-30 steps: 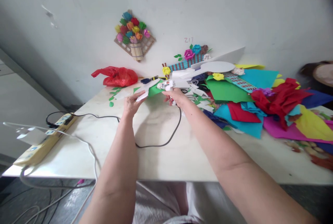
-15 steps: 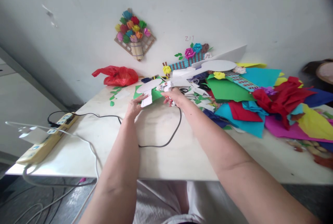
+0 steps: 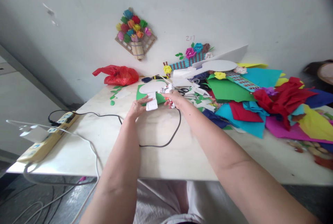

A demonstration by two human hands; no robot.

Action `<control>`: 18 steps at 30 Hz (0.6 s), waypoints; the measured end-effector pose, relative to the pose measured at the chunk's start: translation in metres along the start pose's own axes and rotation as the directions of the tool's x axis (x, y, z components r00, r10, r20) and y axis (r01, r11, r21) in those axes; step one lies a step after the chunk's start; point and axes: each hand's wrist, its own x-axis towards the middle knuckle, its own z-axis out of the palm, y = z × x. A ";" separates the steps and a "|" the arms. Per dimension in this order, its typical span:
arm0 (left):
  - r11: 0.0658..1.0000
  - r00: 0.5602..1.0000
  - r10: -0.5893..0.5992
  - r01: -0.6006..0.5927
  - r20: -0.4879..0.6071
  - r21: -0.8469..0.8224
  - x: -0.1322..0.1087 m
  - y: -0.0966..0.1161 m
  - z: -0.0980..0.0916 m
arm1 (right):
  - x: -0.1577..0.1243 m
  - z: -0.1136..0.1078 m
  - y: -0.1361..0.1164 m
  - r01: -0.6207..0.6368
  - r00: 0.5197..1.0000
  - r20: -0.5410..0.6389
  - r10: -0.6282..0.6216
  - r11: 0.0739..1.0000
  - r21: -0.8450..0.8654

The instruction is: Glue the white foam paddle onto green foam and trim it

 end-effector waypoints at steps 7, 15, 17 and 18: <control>0.999 0.999 0.027 -0.028 0.016 0.043 0.000 -0.003 0.000 | -0.001 0.000 -0.001 -0.038 0.999 -0.036 0.039 0.999 0.007; 1.000 0.999 0.004 -0.004 0.032 -0.007 -0.002 -0.006 -0.001 | 0.001 0.000 0.001 -0.103 0.994 -0.037 0.103 0.995 0.011; 1.000 0.999 0.008 -0.008 0.041 0.003 -0.004 -0.006 -0.001 | 0.003 0.002 0.003 -0.106 0.994 -0.039 0.106 0.994 0.020; 1.000 0.999 0.006 -0.007 0.042 0.012 -0.004 -0.005 -0.002 | 0.003 0.003 0.003 -0.102 0.994 -0.040 0.104 0.994 0.028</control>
